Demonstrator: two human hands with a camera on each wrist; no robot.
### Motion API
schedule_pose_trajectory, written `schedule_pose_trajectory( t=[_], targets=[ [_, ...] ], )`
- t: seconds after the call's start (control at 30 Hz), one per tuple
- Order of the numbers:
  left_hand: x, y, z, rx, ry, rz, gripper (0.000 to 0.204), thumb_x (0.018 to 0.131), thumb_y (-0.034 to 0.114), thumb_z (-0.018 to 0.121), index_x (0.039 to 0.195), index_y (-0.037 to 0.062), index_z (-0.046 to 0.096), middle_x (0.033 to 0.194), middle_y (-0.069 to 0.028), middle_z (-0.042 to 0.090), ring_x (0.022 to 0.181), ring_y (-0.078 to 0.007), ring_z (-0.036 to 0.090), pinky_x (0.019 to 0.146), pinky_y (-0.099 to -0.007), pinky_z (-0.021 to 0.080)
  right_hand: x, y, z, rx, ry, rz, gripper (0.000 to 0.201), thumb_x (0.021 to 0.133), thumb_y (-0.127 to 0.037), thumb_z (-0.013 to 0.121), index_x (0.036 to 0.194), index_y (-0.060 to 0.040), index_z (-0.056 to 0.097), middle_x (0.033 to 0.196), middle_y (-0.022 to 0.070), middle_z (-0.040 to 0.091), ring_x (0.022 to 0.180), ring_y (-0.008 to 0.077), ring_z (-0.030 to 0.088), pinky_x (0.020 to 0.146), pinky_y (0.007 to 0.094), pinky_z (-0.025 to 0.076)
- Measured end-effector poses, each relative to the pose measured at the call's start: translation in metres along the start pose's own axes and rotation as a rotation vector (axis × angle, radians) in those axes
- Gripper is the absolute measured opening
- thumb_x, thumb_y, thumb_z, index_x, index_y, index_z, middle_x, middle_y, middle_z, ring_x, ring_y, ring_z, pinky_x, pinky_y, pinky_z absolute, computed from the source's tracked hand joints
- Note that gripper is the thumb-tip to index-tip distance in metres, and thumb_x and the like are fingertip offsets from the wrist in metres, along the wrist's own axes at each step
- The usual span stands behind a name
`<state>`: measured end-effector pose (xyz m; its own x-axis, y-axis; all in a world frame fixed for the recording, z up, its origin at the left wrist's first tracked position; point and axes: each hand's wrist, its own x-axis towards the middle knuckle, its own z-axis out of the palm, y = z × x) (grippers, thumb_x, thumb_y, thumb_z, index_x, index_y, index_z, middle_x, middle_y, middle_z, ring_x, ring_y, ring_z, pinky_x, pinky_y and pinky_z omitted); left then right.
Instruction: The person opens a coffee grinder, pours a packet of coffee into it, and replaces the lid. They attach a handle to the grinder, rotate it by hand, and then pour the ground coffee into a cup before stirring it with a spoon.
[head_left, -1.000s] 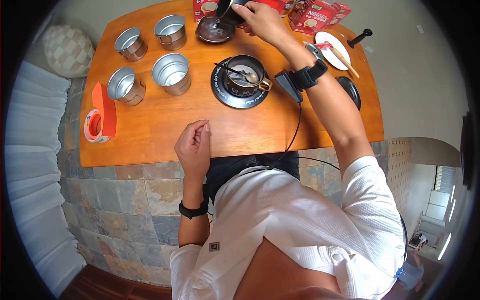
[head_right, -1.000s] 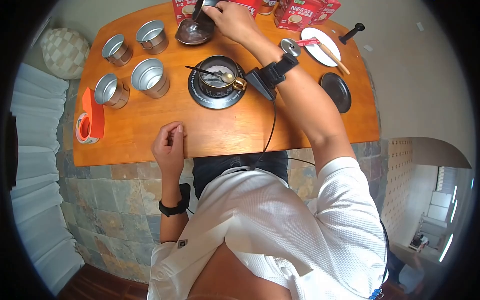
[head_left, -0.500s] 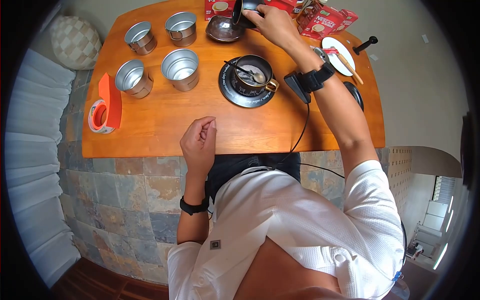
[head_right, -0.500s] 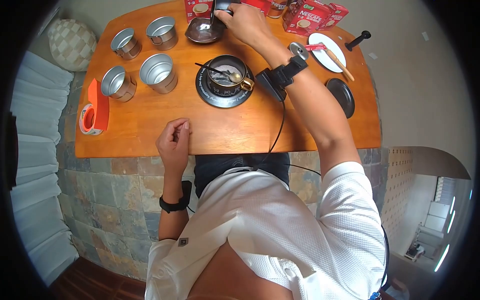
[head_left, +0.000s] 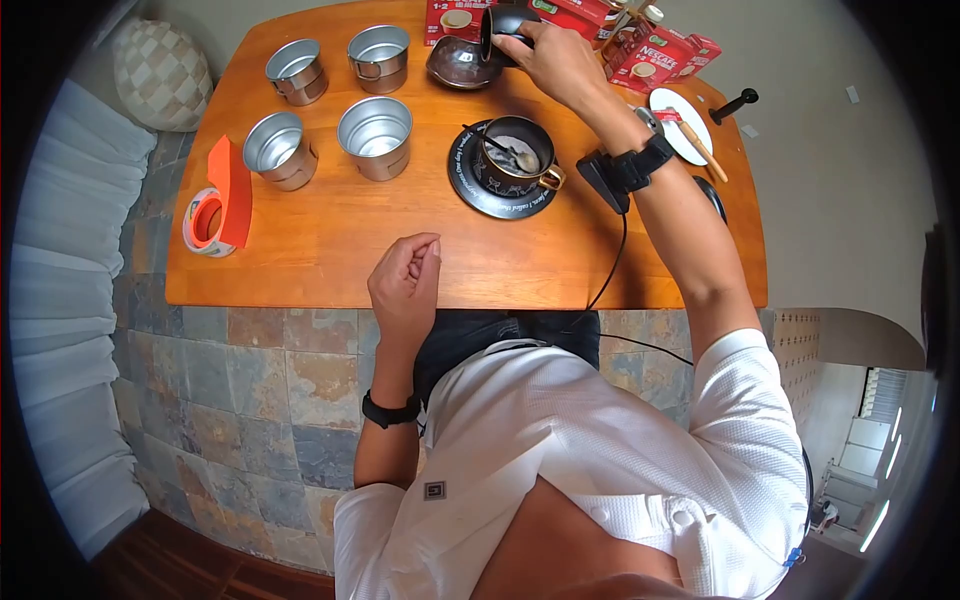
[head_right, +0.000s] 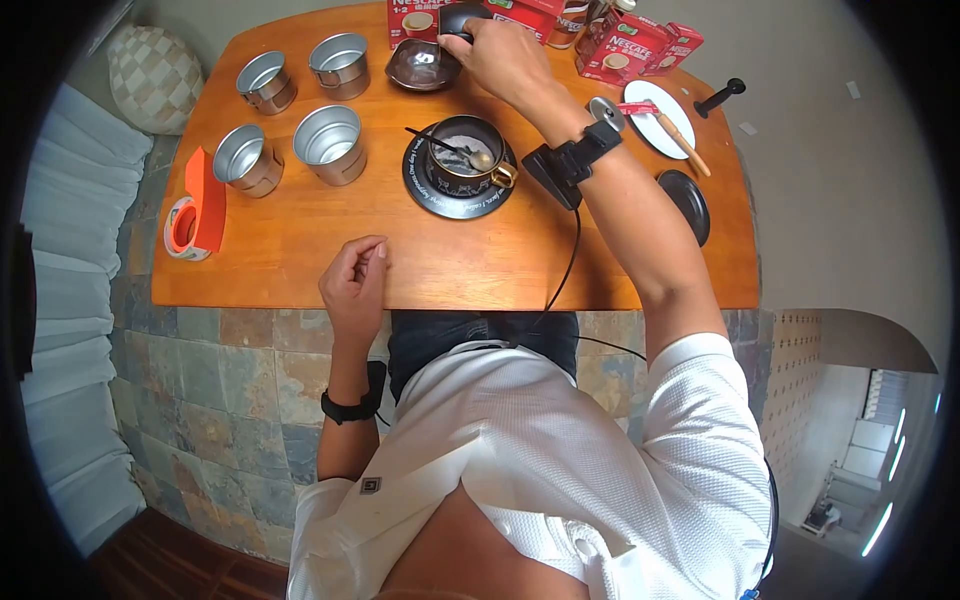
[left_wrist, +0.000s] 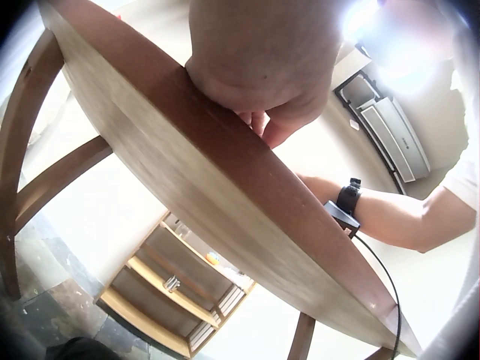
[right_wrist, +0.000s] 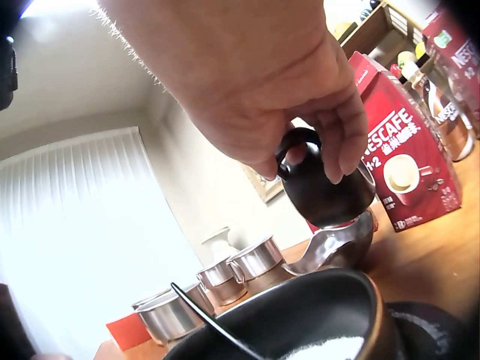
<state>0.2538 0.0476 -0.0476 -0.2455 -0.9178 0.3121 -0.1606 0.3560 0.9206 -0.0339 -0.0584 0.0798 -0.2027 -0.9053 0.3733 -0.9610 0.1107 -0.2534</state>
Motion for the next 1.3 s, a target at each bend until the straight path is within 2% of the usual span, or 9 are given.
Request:
schedule_pose_trajectory(
  t=[0.3, 0.37, 0.63, 0.73, 0.83, 0.93, 1.03, 1.13, 1.3],
  targets=[
    [-0.001, -0.004, 0.001, -0.005, -0.006, -0.003, 0.009, 0.094, 0.003, 0.067, 0.099, -0.0038, 0.070, 0.078, -0.0019, 0.066, 0.068, -0.0050, 0.057, 0.062, -0.0194, 0.046, -0.002, 0.002, 0.001, -0.026, -0.016, -0.009, 0.049, 0.095, -0.051, 0.062, 0.110, -0.0057, 0.074, 0.085, 0.0240, 0.070, 0.083, 0.0418, 0.068, 0.075, 0.0502, 0.052],
    [0.000, -0.004, 0.002, -0.024, 0.021, 0.013, 0.007, 0.091, 0.004, 0.069, 0.096, -0.0012, 0.069, 0.076, -0.0075, 0.065, 0.060, -0.0112, 0.054, 0.058, -0.0248, 0.046, -0.002, 0.002, 0.001, -0.016, -0.015, -0.006, 0.049, 0.095, -0.051, 0.062, 0.110, -0.0055, 0.074, 0.085, 0.0242, 0.069, 0.084, 0.0419, 0.067, 0.075, 0.0502, 0.052],
    [0.000, -0.002, 0.001, -0.060, 0.028, -0.030, 0.008, 0.093, 0.003, 0.068, 0.098, -0.0029, 0.069, 0.075, -0.0041, 0.064, 0.064, -0.0068, 0.053, 0.059, -0.0227, 0.045, -0.006, 0.002, 0.001, 0.044, -0.004, 0.024, 0.049, 0.094, -0.050, 0.062, 0.111, -0.0057, 0.073, 0.087, 0.0243, 0.070, 0.087, 0.0429, 0.067, 0.077, 0.0501, 0.051],
    [0.000, 0.001, -0.001, -0.079, 0.017, -0.087, 0.010, 0.095, 0.004, 0.066, 0.101, -0.0034, 0.069, 0.079, -0.0026, 0.065, 0.069, -0.0064, 0.057, 0.064, -0.0215, 0.047, -0.010, 0.006, 0.006, 0.074, 0.062, -0.003, 0.048, 0.095, -0.048, 0.063, 0.106, -0.0026, 0.073, 0.084, 0.0228, 0.070, 0.077, 0.0370, 0.070, 0.072, 0.0470, 0.053],
    [-0.001, -0.005, 0.002, -0.095, 0.020, -0.121, 0.010, 0.096, 0.006, 0.066, 0.100, -0.0032, 0.069, 0.079, -0.0015, 0.065, 0.071, -0.0066, 0.059, 0.067, -0.0209, 0.048, -0.010, 0.011, 0.006, 0.348, 0.065, 0.061, 0.045, 0.098, -0.045, 0.060, 0.096, -0.0012, 0.070, 0.074, 0.0110, 0.069, 0.056, 0.0158, 0.067, 0.052, 0.0299, 0.055],
    [-0.002, -0.009, 0.000, -0.097, -0.032, -0.147, 0.011, 0.096, 0.007, 0.065, 0.101, -0.0027, 0.068, 0.082, -0.0013, 0.065, 0.074, -0.0066, 0.058, 0.069, -0.0209, 0.048, -0.026, -0.005, -0.023, 1.020, -0.147, 0.340, 0.046, 0.101, -0.046, 0.057, 0.101, -0.0004, 0.066, 0.077, 0.0085, 0.067, 0.065, 0.0140, 0.069, 0.057, 0.0260, 0.058],
    [-0.004, -0.014, -0.001, -0.259, 0.009, -0.231, 0.014, 0.098, 0.008, 0.063, 0.108, -0.0025, 0.066, 0.088, -0.0035, 0.066, 0.080, -0.0078, 0.059, 0.074, -0.0210, 0.048, -0.064, -0.014, -0.064, 1.306, -0.133, 0.311, 0.044, 0.101, -0.044, 0.057, 0.102, 0.0000, 0.063, 0.083, 0.0103, 0.068, 0.067, 0.0160, 0.071, 0.060, 0.0256, 0.059],
    [-0.002, -0.015, -0.002, -0.285, -0.027, -0.248, 0.015, 0.099, 0.008, 0.062, 0.109, -0.0021, 0.065, 0.088, -0.0038, 0.065, 0.080, -0.0079, 0.059, 0.074, -0.0210, 0.048, -0.114, -0.006, -0.110, 1.500, -0.078, 0.271, 0.041, 0.100, -0.041, 0.056, 0.087, -0.0023, 0.057, 0.080, 0.0128, 0.068, 0.067, 0.0190, 0.071, 0.059, 0.0286, 0.059],
    [-0.002, -0.011, -0.004, -0.197, -0.003, -0.250, 0.014, 0.100, 0.010, 0.062, 0.108, -0.0011, 0.065, 0.086, -0.0039, 0.065, 0.077, -0.0076, 0.057, 0.072, -0.0200, 0.047, -0.204, 0.051, -0.179, 1.367, 0.079, 0.387, 0.040, 0.104, -0.041, 0.049, 0.084, -0.0068, 0.052, 0.088, 0.0155, 0.070, 0.068, 0.0167, 0.070, 0.059, 0.0284, 0.058]
  ],
)
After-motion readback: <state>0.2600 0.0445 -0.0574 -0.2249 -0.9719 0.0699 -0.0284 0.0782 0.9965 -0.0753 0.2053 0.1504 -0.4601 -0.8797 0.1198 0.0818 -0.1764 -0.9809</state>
